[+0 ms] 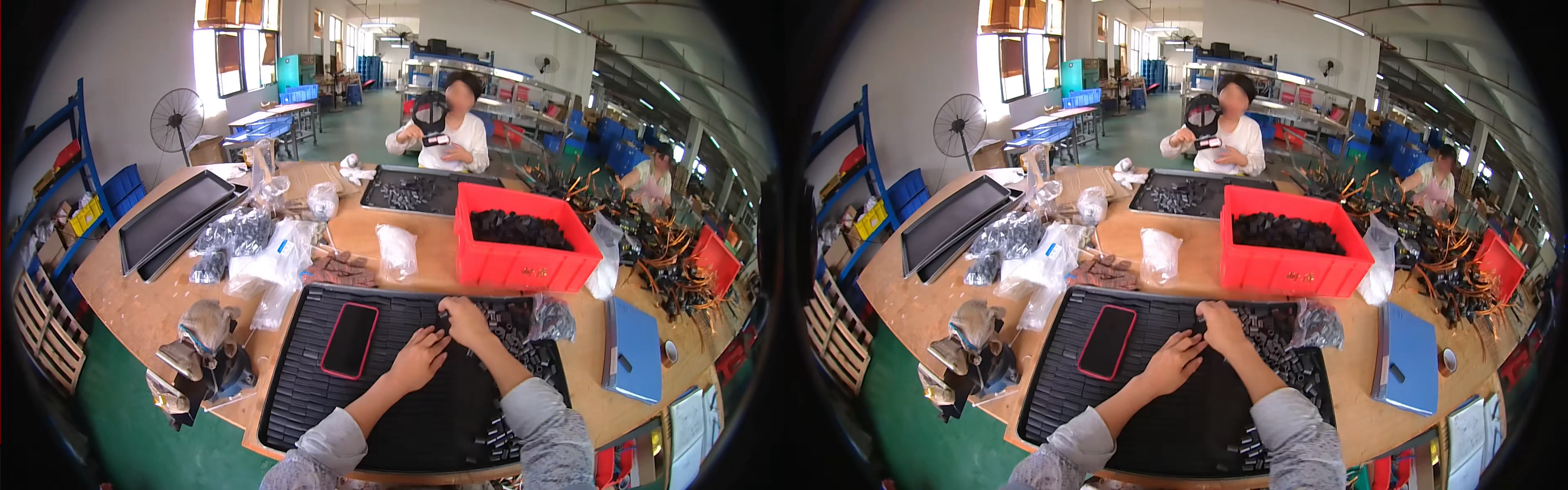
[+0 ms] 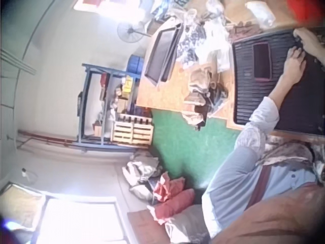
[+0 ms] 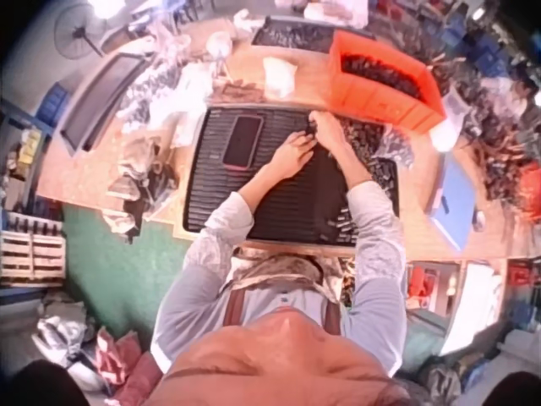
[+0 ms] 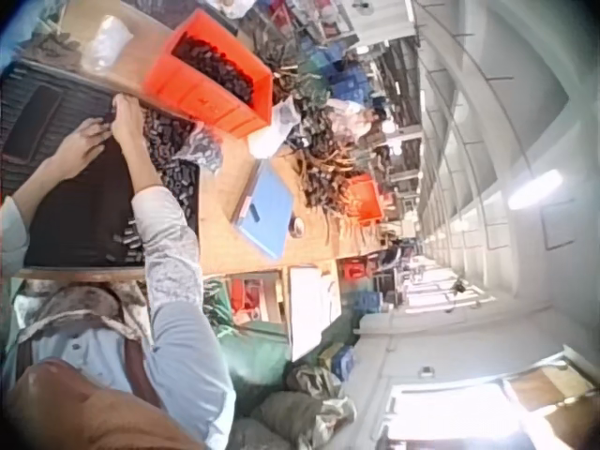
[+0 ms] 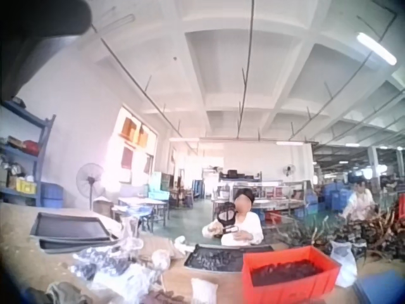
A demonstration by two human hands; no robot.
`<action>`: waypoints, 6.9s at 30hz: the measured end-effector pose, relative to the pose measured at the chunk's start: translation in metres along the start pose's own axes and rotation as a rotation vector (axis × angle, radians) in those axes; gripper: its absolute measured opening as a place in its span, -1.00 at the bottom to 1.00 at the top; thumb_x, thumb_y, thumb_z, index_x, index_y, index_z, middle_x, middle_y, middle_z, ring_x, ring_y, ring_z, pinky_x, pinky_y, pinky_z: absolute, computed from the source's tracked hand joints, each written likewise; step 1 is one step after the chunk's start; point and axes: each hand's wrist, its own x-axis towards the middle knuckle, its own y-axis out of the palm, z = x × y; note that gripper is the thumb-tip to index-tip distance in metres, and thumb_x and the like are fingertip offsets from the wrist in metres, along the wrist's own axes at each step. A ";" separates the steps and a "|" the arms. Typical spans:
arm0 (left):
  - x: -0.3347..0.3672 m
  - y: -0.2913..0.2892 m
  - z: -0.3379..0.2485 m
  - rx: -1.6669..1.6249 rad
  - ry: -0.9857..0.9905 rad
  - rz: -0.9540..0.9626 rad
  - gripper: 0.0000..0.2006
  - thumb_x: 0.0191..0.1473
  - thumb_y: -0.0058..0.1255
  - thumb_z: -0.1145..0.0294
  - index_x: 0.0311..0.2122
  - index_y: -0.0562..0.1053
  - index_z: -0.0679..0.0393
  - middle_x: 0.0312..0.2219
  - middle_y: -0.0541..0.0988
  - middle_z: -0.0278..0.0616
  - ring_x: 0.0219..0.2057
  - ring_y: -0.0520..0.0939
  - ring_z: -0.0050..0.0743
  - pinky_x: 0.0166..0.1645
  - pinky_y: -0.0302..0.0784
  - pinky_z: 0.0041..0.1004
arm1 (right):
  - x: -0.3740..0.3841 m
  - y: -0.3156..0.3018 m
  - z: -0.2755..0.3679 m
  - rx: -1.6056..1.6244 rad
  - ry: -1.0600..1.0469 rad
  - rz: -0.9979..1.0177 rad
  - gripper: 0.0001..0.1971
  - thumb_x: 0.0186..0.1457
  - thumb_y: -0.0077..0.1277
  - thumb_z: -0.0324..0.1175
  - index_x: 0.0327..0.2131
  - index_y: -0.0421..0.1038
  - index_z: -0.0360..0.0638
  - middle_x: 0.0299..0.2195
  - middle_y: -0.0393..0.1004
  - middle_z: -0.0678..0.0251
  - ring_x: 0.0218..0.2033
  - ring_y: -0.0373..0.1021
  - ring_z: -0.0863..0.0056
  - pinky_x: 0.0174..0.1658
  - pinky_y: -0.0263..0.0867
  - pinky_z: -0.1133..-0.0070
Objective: The person sorts and inspects small black rubber components by hand on a workbench.
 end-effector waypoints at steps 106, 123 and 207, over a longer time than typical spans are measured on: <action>-0.012 -0.038 -0.016 0.011 -0.012 0.005 -0.48 -0.06 0.15 0.47 0.09 0.42 0.03 -0.02 0.50 -0.10 0.11 0.39 0.04 0.17 0.23 -0.11 | -0.128 -0.128 -0.059 -0.207 0.541 0.065 -0.77 -0.07 0.16 -0.41 -0.28 0.45 -0.19 -0.33 0.54 0.12 -0.24 0.48 0.16 -0.15 0.37 0.37; -0.034 -0.024 -0.054 -1.273 -0.524 0.252 -0.80 0.18 0.06 0.39 -0.17 0.33 0.20 -0.38 0.53 -0.27 -0.36 0.55 -0.59 -0.27 0.50 -0.54 | -0.109 -0.065 0.067 0.772 0.192 -0.035 -0.88 0.03 0.12 -0.60 -0.33 0.42 -0.26 -0.42 0.49 0.43 -0.42 0.40 0.72 -0.33 0.36 0.69; -0.011 -0.050 -0.039 0.014 0.104 0.202 -0.49 -0.02 -0.02 0.60 0.12 0.36 0.16 0.04 0.44 -0.05 0.15 0.36 0.03 0.26 0.18 -0.05 | -0.095 -0.079 0.002 0.123 0.410 -0.407 -0.83 -0.12 0.08 -0.51 -0.35 0.43 -0.17 -0.34 0.46 0.15 -0.19 0.40 0.14 -0.10 0.33 0.34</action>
